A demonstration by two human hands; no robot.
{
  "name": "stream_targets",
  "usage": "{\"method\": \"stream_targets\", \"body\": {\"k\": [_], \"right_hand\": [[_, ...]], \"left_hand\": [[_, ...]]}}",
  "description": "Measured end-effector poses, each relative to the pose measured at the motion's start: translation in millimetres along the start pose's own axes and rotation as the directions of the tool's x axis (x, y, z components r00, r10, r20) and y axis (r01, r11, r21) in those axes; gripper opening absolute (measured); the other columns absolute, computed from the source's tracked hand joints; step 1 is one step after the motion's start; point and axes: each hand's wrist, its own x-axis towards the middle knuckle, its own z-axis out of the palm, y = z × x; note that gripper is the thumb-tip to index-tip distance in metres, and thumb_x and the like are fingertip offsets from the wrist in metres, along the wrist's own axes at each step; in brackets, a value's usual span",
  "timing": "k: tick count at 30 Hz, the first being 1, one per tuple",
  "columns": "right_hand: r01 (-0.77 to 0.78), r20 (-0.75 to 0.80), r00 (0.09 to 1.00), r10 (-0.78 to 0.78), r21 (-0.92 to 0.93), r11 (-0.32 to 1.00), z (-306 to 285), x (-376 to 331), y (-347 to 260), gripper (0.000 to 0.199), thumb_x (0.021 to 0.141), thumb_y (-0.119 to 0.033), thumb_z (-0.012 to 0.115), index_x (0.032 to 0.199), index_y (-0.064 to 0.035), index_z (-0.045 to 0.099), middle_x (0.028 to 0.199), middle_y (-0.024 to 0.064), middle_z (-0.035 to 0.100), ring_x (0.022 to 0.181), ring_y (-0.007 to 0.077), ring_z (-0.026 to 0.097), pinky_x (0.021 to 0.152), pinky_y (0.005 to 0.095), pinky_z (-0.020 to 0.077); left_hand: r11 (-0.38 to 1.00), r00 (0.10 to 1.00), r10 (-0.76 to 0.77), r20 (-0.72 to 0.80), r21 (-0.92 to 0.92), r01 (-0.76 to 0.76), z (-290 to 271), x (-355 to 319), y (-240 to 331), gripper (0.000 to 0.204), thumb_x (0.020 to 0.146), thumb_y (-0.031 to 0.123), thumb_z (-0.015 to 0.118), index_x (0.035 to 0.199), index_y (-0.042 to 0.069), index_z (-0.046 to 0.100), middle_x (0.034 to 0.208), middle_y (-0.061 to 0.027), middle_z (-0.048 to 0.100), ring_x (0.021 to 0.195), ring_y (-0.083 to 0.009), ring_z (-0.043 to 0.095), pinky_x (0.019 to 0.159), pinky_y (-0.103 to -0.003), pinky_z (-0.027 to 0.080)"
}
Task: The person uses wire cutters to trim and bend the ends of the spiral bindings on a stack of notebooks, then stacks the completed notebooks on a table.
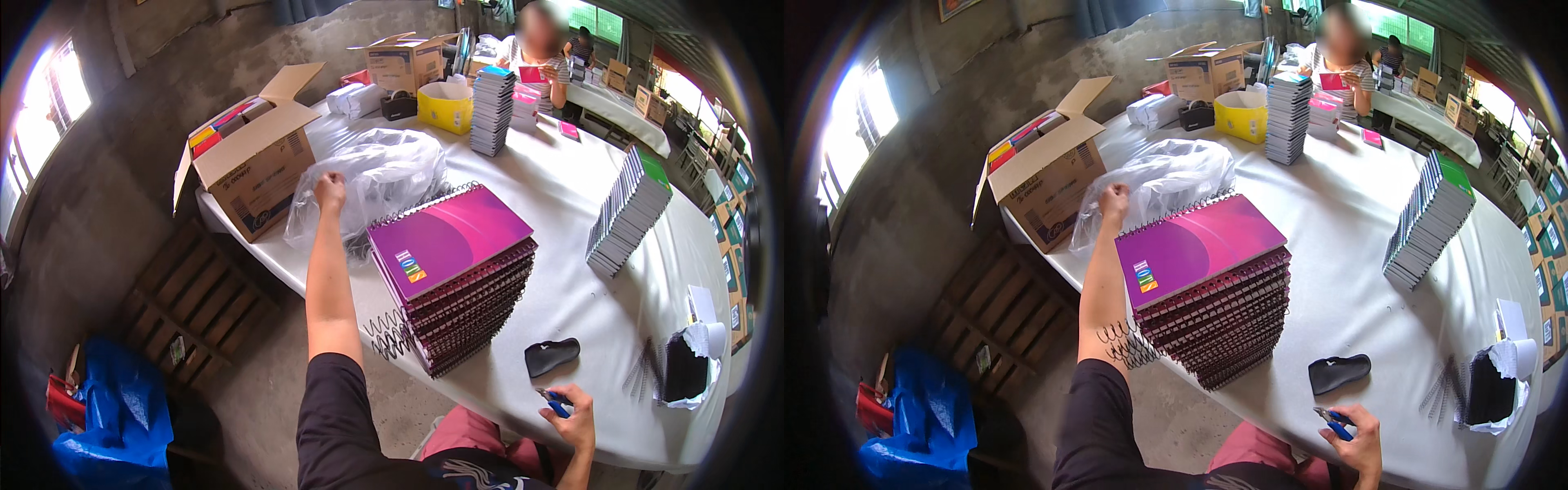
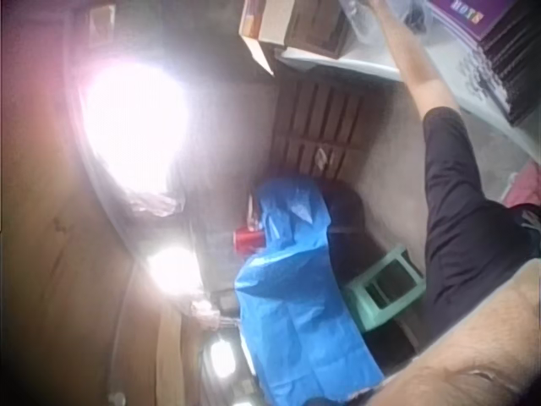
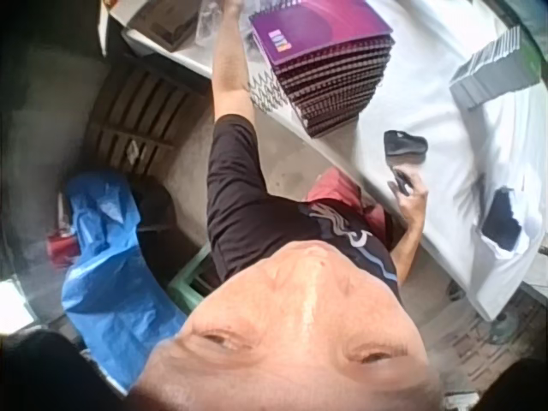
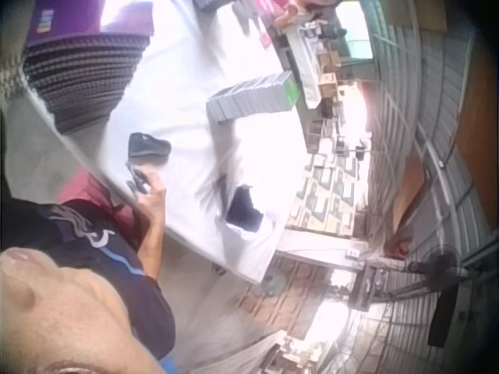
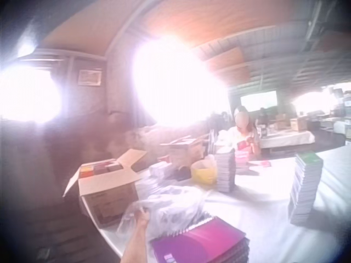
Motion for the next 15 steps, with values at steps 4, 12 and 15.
{"method": "stream_targets", "body": {"k": [4, 12, 15], "right_hand": [[-0.041, 0.009, 0.999, 0.042, -0.061, 0.997, -2, -6, -5, 0.035, 0.062, -0.011, 0.079, 0.093, -0.0017, 0.064, 0.081, 0.0107, 0.063, 0.072, 0.0209, 0.063, 0.068, 0.0302, 0.0502], [0.021, 0.178, 0.984, -0.013, -0.041, 0.999, 14, -4, -17, 0.039, 0.06, -0.014, 0.081, 0.094, -0.0025, 0.065, 0.084, 0.0107, 0.064, 0.076, 0.0215, 0.063, 0.07, 0.0299, 0.0485], [0.099, 0.24, 0.966, -0.096, 0.002, 0.995, 20, -3, -12, 0.04, 0.06, -0.015, 0.081, 0.095, -0.0029, 0.065, 0.084, 0.0116, 0.064, 0.076, 0.0227, 0.063, 0.07, 0.0311, 0.0485]], "left_hand": [[0.943, 0.761, -0.326, 0.561, 0.255, 0.216, -2, -11, 20, 0.026, 0.079, 0.026, 0.066, 0.09, 0.002, 0.066, 0.078, -0.0119, 0.066, 0.072, -0.0194, 0.064, 0.058, -0.033, 0.05], [0.98, 0.512, 0.056, 0.857, -0.146, 0.137, -39, -44, 56, 0.048, 0.088, 0.037, 0.057, 0.126, 0.008, 0.051, 0.129, -0.0118, 0.05, 0.122, -0.02, 0.044, 0.1, -0.031, 0.034], [0.926, 0.376, 0.092, 0.922, -0.218, 0.307, -55, -53, 48, 0.044, 0.095, 0.034, 0.046, 0.129, 0.006, 0.049, 0.132, -0.008, 0.048, 0.126, -0.0191, 0.039, 0.105, -0.03, 0.028]]}}
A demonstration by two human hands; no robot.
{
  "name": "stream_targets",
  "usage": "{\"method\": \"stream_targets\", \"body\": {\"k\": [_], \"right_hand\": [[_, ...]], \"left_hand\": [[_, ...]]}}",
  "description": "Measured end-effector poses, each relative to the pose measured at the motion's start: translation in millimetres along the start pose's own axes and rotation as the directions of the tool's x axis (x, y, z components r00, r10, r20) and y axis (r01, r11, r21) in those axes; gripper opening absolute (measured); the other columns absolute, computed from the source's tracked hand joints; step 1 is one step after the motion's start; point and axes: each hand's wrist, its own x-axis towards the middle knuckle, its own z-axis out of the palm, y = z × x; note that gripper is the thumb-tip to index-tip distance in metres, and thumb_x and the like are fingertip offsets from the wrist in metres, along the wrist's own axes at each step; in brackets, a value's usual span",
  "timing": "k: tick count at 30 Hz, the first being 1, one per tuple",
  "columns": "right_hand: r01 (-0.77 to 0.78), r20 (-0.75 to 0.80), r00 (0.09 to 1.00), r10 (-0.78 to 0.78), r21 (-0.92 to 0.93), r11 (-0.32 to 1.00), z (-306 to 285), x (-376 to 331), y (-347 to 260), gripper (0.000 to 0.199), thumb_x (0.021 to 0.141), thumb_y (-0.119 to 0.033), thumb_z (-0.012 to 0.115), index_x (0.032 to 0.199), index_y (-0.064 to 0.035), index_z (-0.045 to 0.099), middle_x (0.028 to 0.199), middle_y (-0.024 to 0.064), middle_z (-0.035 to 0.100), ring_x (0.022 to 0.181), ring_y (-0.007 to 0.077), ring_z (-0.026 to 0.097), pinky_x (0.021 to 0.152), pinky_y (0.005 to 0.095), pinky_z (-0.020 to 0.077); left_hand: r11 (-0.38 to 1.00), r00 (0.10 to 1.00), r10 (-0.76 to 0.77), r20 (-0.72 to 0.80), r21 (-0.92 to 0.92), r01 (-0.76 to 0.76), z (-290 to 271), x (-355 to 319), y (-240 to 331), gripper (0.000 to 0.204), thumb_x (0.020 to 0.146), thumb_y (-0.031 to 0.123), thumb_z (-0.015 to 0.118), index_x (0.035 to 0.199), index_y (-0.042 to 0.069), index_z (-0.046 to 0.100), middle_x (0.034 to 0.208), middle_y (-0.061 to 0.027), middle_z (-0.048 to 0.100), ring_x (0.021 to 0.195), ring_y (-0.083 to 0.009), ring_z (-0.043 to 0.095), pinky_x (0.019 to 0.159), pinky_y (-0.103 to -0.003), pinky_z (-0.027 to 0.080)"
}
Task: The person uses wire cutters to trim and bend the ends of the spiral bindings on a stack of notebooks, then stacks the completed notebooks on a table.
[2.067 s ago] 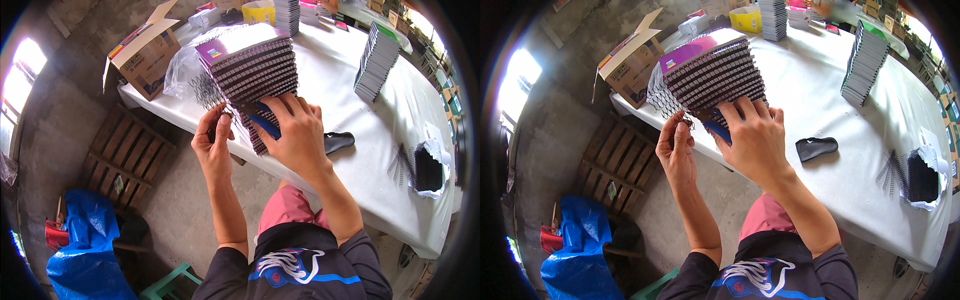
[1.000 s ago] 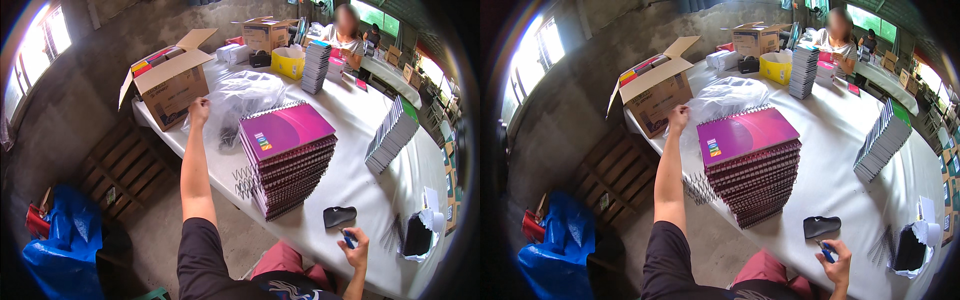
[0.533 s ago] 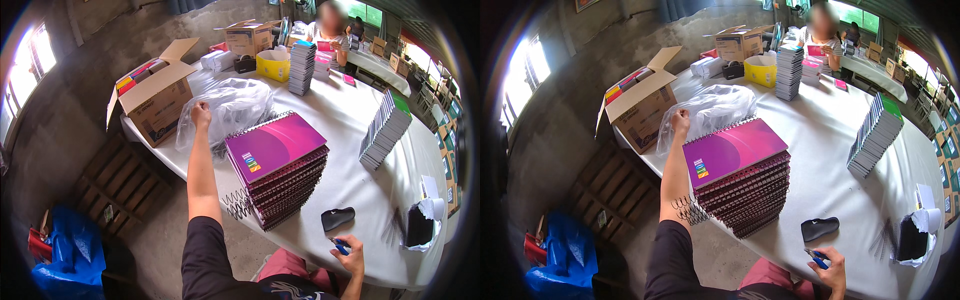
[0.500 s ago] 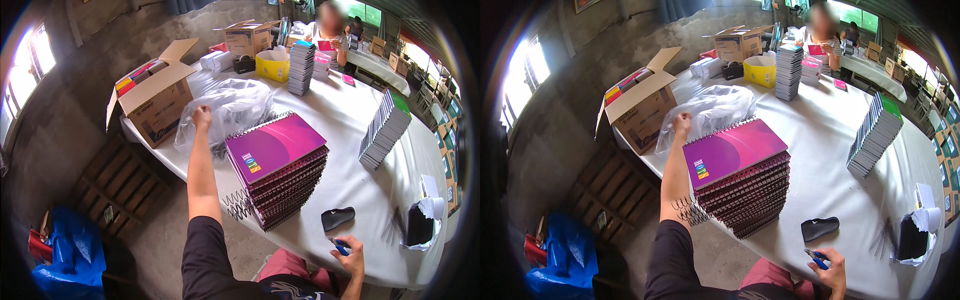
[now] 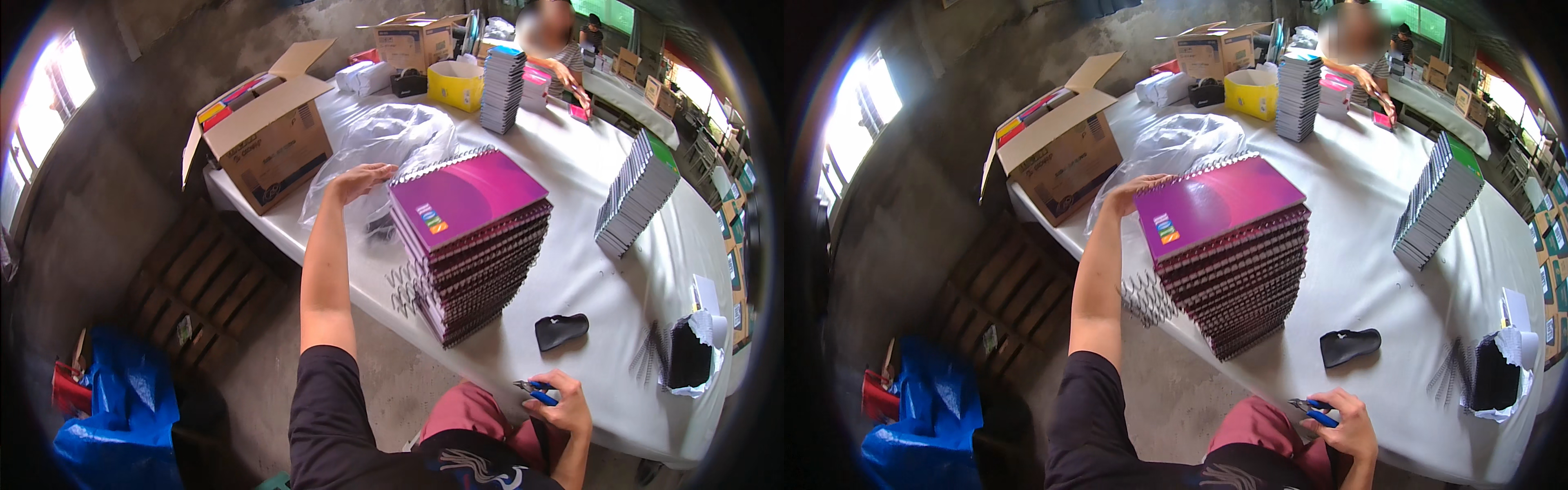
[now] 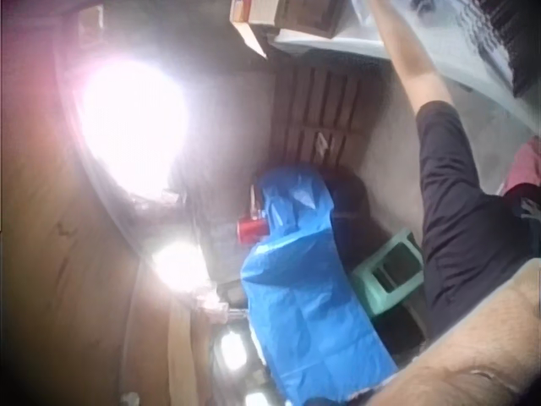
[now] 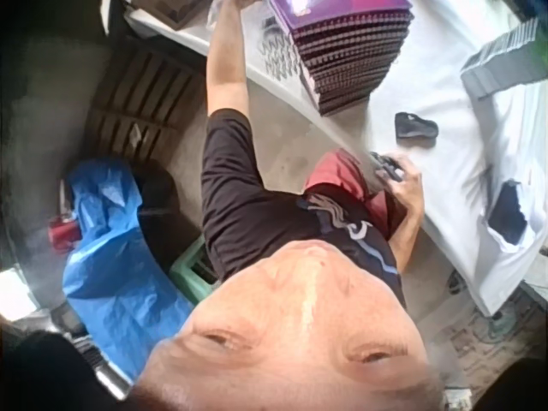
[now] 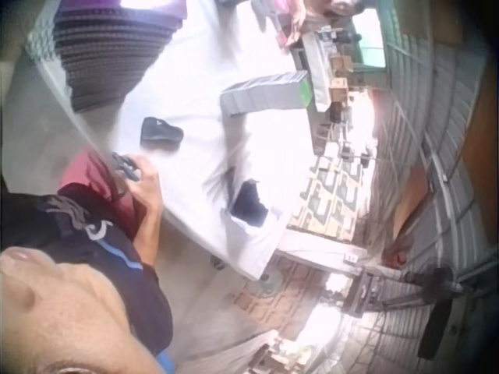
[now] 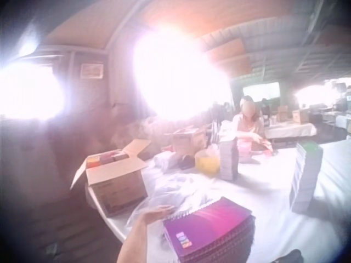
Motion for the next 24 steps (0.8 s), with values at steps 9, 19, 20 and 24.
{"method": "stream_targets", "body": {"k": [9, 19, 20, 24], "right_hand": [[0.124, -0.069, 0.989, -0.127, -0.047, 0.991, -10, 4, -18, 0.037, 0.066, -0.019, 0.078, 0.096, -0.0032, 0.062, 0.085, 0.0127, 0.062, 0.077, 0.0293, 0.06, 0.071, 0.0348, 0.0472], [0.348, -0.334, 0.815, -0.474, -0.374, 0.86, -4, 68, -107, 0.036, 0.073, -0.017, 0.068, 0.105, -0.0077, 0.056, 0.095, 0.01, 0.058, 0.09, 0.0279, 0.054, 0.079, 0.0382, 0.0381], [0.357, -0.331, 0.8, -0.5, -0.406, 0.841, -2, 74, -113, 0.037, 0.073, -0.021, 0.069, 0.107, -0.0092, 0.057, 0.096, 0.0091, 0.058, 0.089, 0.0275, 0.054, 0.077, 0.0378, 0.0374], [0.352, -0.353, 0.781, -0.516, -0.433, 0.83, 6, 85, -131, 0.038, 0.073, -0.024, 0.069, 0.107, -0.0095, 0.058, 0.095, 0.0091, 0.058, 0.09, 0.0283, 0.054, 0.078, 0.0397, 0.0367]], "left_hand": [[0.814, 0.659, 0.574, -0.486, 0.429, -0.392, 37, -66, -1, 0.027, 0.094, 0.021, 0.049, 0.11, 0.004, 0.061, 0.099, -0.0068, 0.065, 0.091, -0.0169, 0.059, 0.081, -0.027, 0.044], [0.625, 0.306, 0.572, -0.761, 0.162, -0.764, 242, -208, 51, 0.035, 0.09, 0.023, 0.058, 0.116, -0.001, 0.051, 0.092, -0.0071, 0.062, 0.078, -0.0097, 0.058, 0.056, -0.019, 0.045], [0.596, 0.283, 0.547, -0.788, 0.129, -0.792, 246, -206, 52, 0.031, 0.088, 0.011, 0.06, 0.115, -0.002, 0.052, 0.093, -0.0073, 0.063, 0.077, -0.0094, 0.058, 0.057, -0.021, 0.046], [0.573, 0.291, 0.438, -0.851, 0.015, -0.819, 253, -201, 54, 0.026, 0.09, 0.013, 0.057, 0.111, -0.002, 0.055, 0.089, -0.0068, 0.064, 0.074, -0.0084, 0.058, 0.06, -0.022, 0.046]]}}
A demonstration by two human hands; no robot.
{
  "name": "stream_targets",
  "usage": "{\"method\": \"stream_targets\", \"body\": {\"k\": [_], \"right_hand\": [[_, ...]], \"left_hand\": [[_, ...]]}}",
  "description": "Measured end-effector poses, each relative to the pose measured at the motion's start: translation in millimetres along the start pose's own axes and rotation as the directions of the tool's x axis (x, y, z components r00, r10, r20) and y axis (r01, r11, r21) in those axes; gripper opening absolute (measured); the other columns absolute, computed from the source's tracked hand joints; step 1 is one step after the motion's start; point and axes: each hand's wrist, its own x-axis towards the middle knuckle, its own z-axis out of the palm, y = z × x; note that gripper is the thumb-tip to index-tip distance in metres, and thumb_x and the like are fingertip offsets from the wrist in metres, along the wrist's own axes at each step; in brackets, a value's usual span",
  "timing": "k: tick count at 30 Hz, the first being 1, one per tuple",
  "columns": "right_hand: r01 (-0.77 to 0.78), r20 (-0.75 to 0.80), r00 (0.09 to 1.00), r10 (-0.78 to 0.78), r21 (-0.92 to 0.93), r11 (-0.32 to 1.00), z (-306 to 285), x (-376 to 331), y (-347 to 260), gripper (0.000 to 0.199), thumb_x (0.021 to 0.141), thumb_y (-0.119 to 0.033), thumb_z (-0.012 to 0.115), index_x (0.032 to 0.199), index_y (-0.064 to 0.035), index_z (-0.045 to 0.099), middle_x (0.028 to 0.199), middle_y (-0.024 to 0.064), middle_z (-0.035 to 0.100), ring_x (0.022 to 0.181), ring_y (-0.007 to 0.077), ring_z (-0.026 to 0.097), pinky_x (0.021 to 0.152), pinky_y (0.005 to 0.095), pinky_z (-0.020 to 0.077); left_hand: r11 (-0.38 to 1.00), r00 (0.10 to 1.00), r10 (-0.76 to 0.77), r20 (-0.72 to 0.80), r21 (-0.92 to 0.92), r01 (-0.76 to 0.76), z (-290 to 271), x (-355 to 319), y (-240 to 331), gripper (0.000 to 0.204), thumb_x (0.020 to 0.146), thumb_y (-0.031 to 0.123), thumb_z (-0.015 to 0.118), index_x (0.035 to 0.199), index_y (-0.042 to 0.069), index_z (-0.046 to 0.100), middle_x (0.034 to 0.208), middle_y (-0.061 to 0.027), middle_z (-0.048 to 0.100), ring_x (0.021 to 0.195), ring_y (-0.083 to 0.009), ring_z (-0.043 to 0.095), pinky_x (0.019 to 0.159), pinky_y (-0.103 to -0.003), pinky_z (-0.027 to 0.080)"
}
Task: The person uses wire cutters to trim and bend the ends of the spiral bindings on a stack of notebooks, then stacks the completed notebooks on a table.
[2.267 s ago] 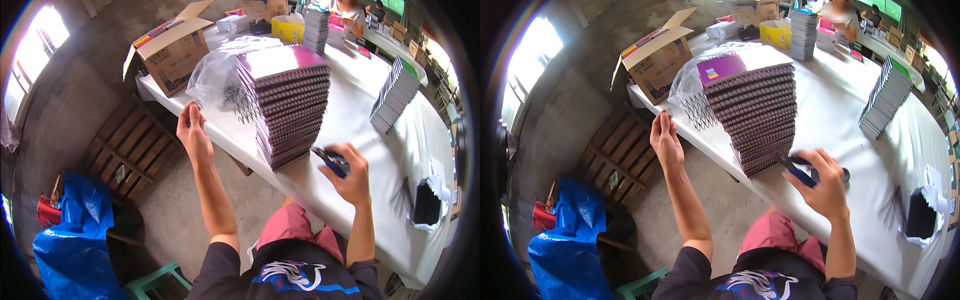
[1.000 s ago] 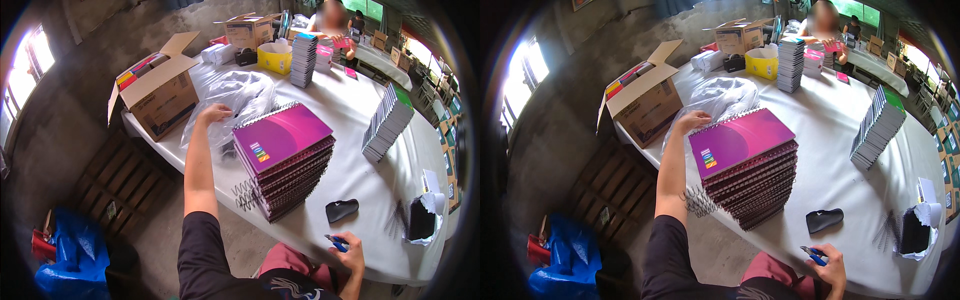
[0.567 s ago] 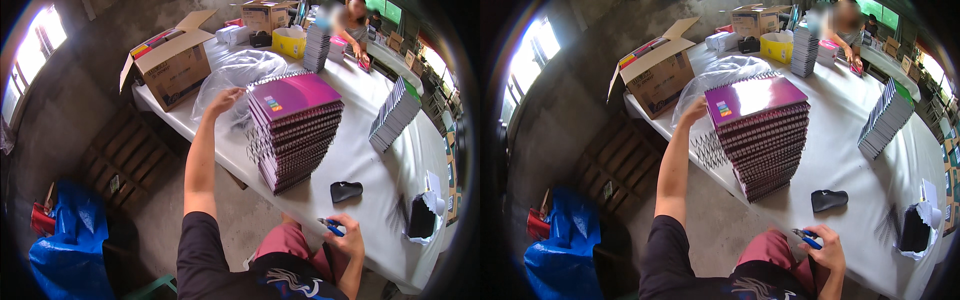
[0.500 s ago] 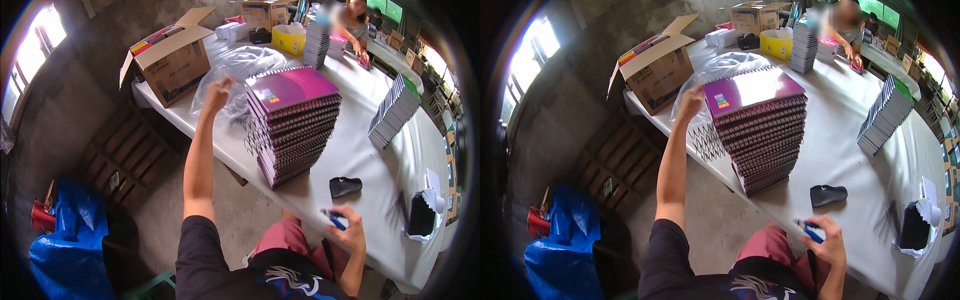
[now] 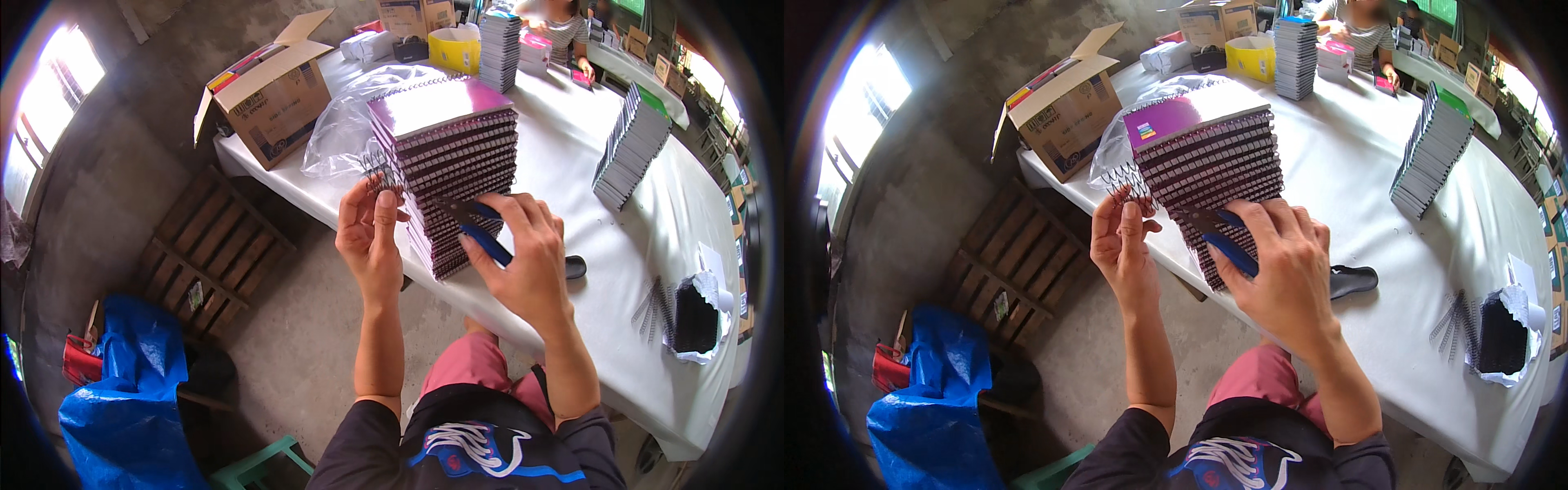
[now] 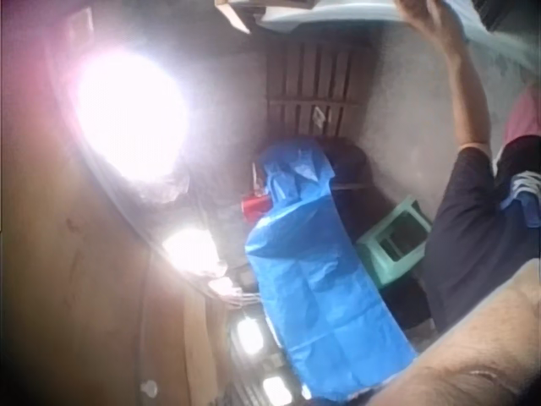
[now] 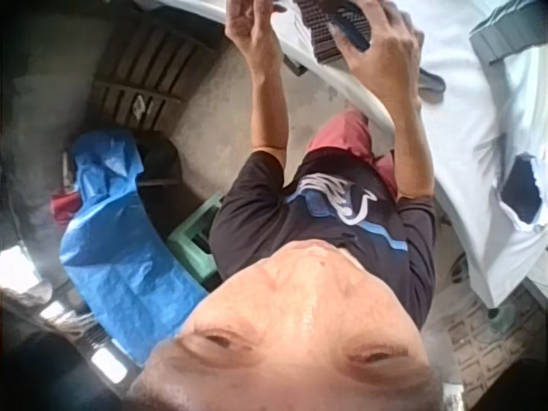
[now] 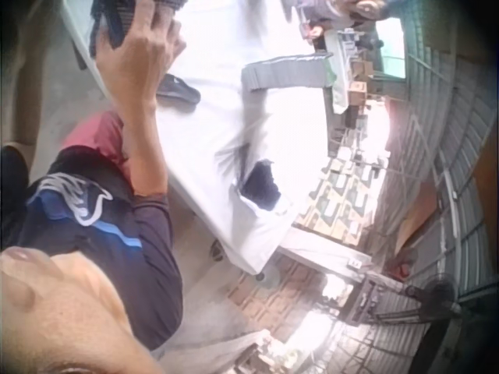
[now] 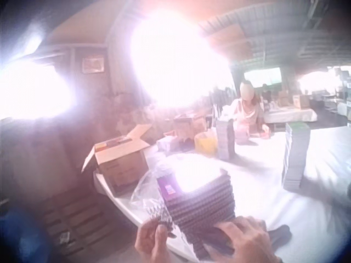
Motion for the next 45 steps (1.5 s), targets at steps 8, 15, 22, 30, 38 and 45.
{"method": "stream_targets", "body": {"k": [8, 15, 22, 30, 38, 45], "right_hand": [[-0.006, -0.01, 1.0, 0.006, 0.013, 1.0, 15, 3, -2, 0.044, 0.072, -0.027, 0.071, 0.11, -0.0103, 0.057, 0.099, 0.0089, 0.057, 0.093, 0.03, 0.054, 0.078, 0.0414, 0.036], [-0.019, 0.009, 1.0, 0.019, -0.033, 0.999, 18, 4, -11, 0.041, 0.072, -0.027, 0.071, 0.107, -0.011, 0.059, 0.098, 0.008, 0.057, 0.093, 0.0283, 0.055, 0.078, 0.0407, 0.0371], [-0.059, 0.004, 0.998, 0.059, 0.187, 0.981, 21, 9, -12, 0.032, 0.074, -0.026, 0.07, 0.099, -0.0087, 0.06, 0.087, 0.0109, 0.062, 0.074, 0.0318, 0.063, 0.065, 0.0424, 0.0494], [-0.037, 0.067, 0.997, 0.029, 0.125, 0.991, 25, 4, 0, 0.031, 0.073, -0.022, 0.069, 0.1, -0.0089, 0.06, 0.085, 0.0109, 0.062, 0.07, 0.0318, 0.063, 0.064, 0.0407, 0.0505], [0.024, -0.083, 0.996, -0.029, -0.055, 0.998, 7, 4, -7, 0.041, 0.071, -0.025, 0.071, 0.106, -0.0096, 0.06, 0.098, 0.0074, 0.058, 0.093, 0.0257, 0.056, 0.084, 0.0386, 0.0342], [-0.013, -0.07, 0.997, 0.009, -0.058, 0.998, 14, 10, -18, 0.039, 0.072, -0.028, 0.071, 0.105, -0.0087, 0.06, 0.095, 0.0086, 0.059, 0.089, 0.0266, 0.057, 0.079, 0.0391, 0.0376]], "left_hand": [[0.999, 0.999, 0.038, 0.012, 0.031, -0.039, 0, -1, 1, 0.03, 0.09, 0.014, 0.058, 0.115, -0.003, 0.054, 0.086, -0.007, 0.065, 0.071, -0.0071, 0.057, 0.062, -0.021, 0.045], [0.997, 0.997, 0.068, 0.022, 0.036, -0.068, -3, -2, 0, 0.036, 0.088, 0.012, 0.061, 0.118, -0.004, 0.053, 0.089, -0.0086, 0.066, 0.073, -0.0083, 0.059, 0.064, -0.022, 0.047], [0.989, 0.994, 0.094, 0.057, 0.11, -0.1, -7, -1, 0, 0.039, 0.087, 0.012, 0.062, 0.121, -0.004, 0.051, 0.088, -0.0085, 0.065, 0.074, -0.0086, 0.059, 0.065, -0.022, 0.048], [0.99, 0.998, 0.023, 0.064, 0.141, -0.032, -4, -1, 6, 0.037, 0.088, 0.015, 0.061, 0.119, -0.004, 0.053, 0.088, -0.0078, 0.065, 0.074, -0.0079, 0.058, 0.065, -0.021, 0.047], [0.981, 0.969, -0.165, 0.184, -0.069, 0.18, -22, 3, 11, 0.03, 0.087, 0.011, 0.062, 0.11, -0.007, 0.057, 0.088, -0.0098, 0.065, 0.076, -0.01, 0.058, 0.066, -0.023, 0.047], [0.994, 0.977, -0.109, 0.182, 0.006, 0.11, -17, 2, 16, 0.025, 0.088, 0.011, 0.061, 0.106, -0.006, 0.058, 0.088, -0.0089, 0.064, 0.078, -0.0109, 0.059, 0.067, -0.024, 0.047]]}}
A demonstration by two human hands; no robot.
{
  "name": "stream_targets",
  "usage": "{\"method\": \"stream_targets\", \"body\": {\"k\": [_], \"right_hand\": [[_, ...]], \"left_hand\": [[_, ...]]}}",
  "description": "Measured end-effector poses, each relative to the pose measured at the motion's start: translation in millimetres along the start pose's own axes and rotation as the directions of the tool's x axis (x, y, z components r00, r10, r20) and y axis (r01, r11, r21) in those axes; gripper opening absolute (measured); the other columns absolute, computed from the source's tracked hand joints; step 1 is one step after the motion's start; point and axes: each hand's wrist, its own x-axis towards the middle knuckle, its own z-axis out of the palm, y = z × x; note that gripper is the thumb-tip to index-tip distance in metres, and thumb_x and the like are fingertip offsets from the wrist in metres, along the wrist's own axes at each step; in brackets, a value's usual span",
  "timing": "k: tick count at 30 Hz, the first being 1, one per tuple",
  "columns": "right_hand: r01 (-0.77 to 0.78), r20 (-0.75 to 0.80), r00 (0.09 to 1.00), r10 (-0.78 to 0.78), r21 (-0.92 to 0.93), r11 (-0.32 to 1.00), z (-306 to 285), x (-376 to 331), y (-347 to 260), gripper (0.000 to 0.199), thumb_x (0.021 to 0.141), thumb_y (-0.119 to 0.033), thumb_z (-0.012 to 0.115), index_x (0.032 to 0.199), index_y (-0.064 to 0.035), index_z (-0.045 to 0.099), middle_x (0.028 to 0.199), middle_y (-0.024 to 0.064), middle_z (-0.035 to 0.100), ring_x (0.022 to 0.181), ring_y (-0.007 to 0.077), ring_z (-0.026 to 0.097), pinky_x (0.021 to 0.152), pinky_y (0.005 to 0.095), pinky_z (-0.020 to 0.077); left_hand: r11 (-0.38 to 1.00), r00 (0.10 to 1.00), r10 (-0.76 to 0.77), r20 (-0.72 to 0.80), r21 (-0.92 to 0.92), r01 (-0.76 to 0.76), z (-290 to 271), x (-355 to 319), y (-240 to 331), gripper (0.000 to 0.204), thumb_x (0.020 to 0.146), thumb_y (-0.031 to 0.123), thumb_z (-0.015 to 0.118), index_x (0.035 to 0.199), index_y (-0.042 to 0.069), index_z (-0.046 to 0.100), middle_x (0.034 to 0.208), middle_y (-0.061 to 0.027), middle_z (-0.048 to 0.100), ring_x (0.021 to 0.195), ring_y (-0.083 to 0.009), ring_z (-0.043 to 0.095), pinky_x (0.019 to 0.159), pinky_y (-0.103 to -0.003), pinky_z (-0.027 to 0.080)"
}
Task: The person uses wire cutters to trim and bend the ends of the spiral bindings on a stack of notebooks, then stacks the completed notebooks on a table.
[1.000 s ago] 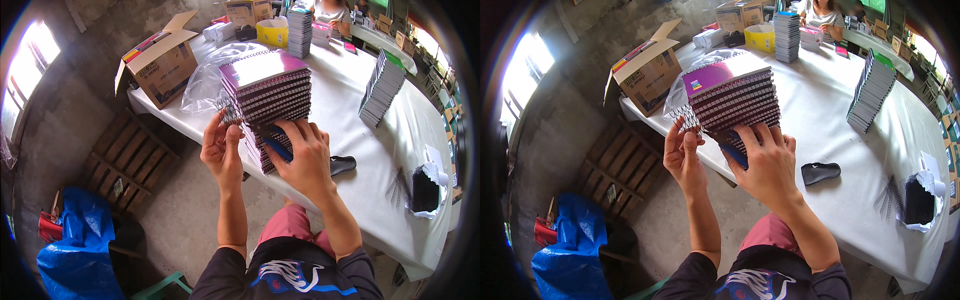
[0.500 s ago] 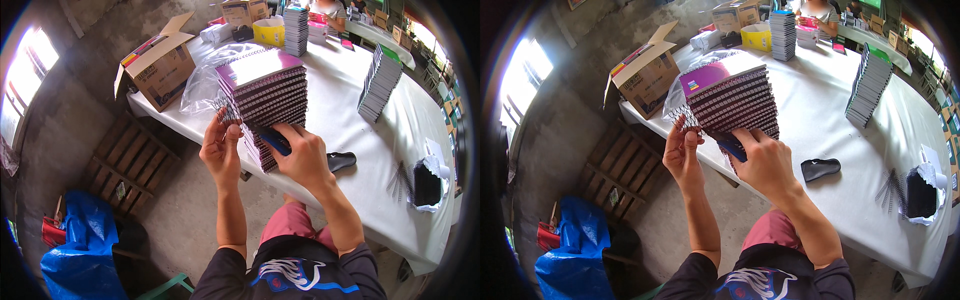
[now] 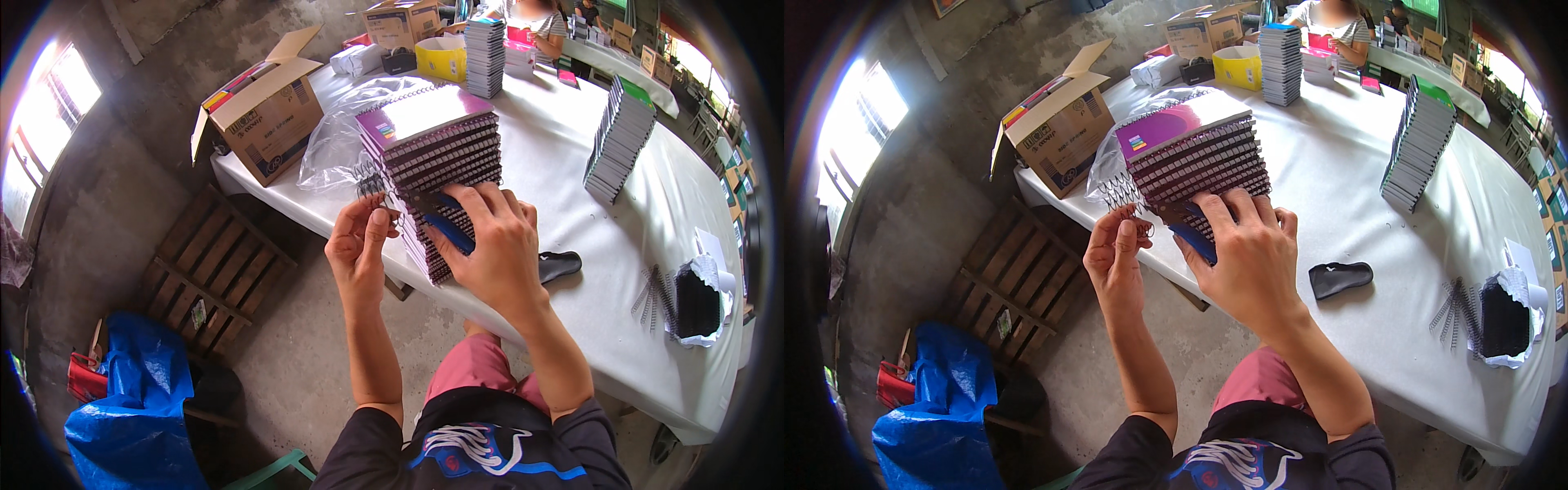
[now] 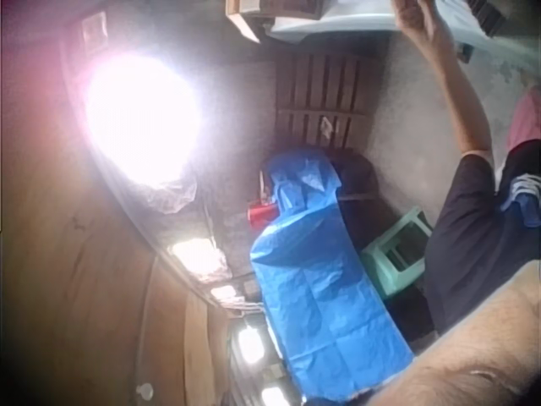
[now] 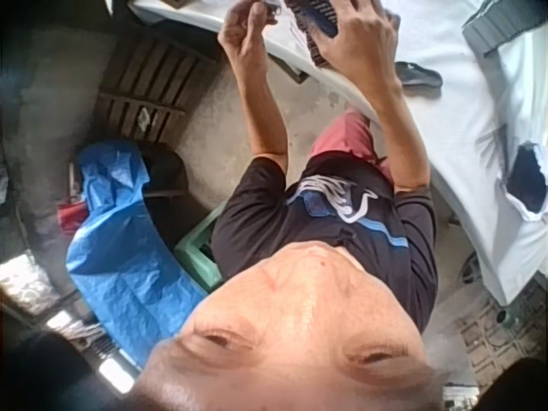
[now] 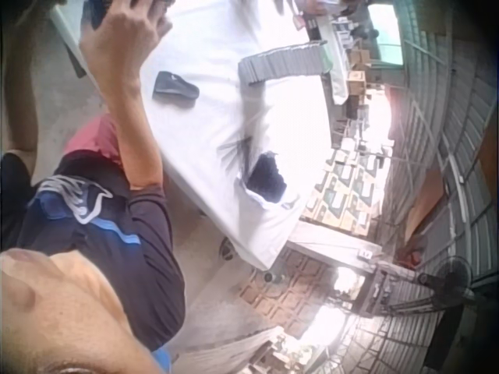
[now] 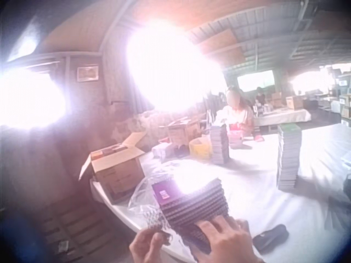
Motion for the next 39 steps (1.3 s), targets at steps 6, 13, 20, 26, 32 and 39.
{"method": "stream_targets", "body": {"k": [6, 13, 20, 26, 32, 39], "right_hand": [[0.031, 0.015, 0.999, -0.031, -0.024, 0.999, 3, 0, 1, 0.036, 0.072, -0.027, 0.071, 0.101, -0.0083, 0.062, 0.09, 0.008, 0.061, 0.079, 0.0266, 0.06, 0.069, 0.0381, 0.0432], [0.018, 0.035, 0.999, -0.022, 0.102, 0.995, 5, 0, 9, 0.029, 0.073, -0.019, 0.074, 0.095, -0.0054, 0.062, 0.077, 0.0131, 0.062, 0.067, 0.0286, 0.064, 0.06, 0.035, 0.051], [0.01, -0.051, 0.999, 0.008, 0.355, 0.935, -18, 5, 26, 0.033, 0.076, -0.027, 0.072, 0.099, -0.0056, 0.061, 0.087, 0.0107, 0.064, 0.077, 0.0263, 0.064, 0.075, 0.0357, 0.0461], [-0.055, 0.031, 0.998, 0.048, 0.259, 0.964, -20, -2, 26, 0.035, 0.076, -0.027, 0.071, 0.104, -0.0092, 0.06, 0.092, 0.0079, 0.063, 0.09, 0.0261, 0.059, 0.082, 0.0373, 0.0392], [0.028, -0.026, 0.999, -0.026, 0.092, 0.995, -17, -3, 14, 0.038, 0.073, -0.026, 0.072, 0.106, -0.0118, 0.061, 0.097, 0.0071, 0.061, 0.093, 0.0249, 0.056, 0.085, 0.0375, 0.0369], [0.063, -0.062, 0.996, -0.068, -0.069, 0.996, -6, 6, 2, 0.038, 0.072, -0.024, 0.072, 0.106, -0.0109, 0.06, 0.094, 0.0052, 0.058, 0.091, 0.0241, 0.055, 0.08, 0.0366, 0.0376]], "left_hand": [[0.997, 0.999, 0.041, -0.004, 0.063, -0.041, 2, -2, -3, 0.027, 0.089, 0.014, 0.059, 0.109, -0.005, 0.057, 0.088, -0.008, 0.064, 0.079, -0.0109, 0.06, 0.067, -0.023, 0.047], [0.996, 0.997, 0.076, 0.003, 0.036, -0.076, 2, -3, -4, 0.024, 0.09, 0.011, 0.058, 0.108, -0.004, 0.057, 0.087, -0.0071, 0.064, 0.078, -0.0103, 0.059, 0.067, -0.023, 0.048], [0.385, 0.903, -0.332, 0.272, -0.835, 0.393, -27, -19, -19, 0.026, 0.092, 0.016, 0.045, 0.1, -0.007, 0.054, 0.093, -0.0124, 0.056, 0.09, -0.0156, 0.053, 0.068, -0.023, 0.048], [0.316, 0.774, -0.631, 0.05, -0.895, 0.315, -29, -13, -23, 0.029, 0.082, 0.016, 0.044, 0.097, -0.008, 0.052, 0.101, -0.0223, 0.053, 0.095, -0.0271, 0.053, 0.085, -0.035, 0.051], [0.79, 0.924, -0.379, -0.048, -0.537, 0.296, -14, 9, 1, 0.045, 0.085, 0.039, 0.062, 0.106, 0.0, 0.059, 0.095, -0.0056, 0.06, 0.065, -0.0072, 0.045, 0.04, -0.016, 0.032], [0.986, 0.985, -0.148, -0.086, -0.095, 0.14, 13, 19, 14, 0.032, 0.081, 0.015, 0.07, 0.108, -0.001, 0.062, 0.082, -0.0002, 0.062, 0.053, 0.0009, 0.038, 0.042, -0.015, 0.026]]}}
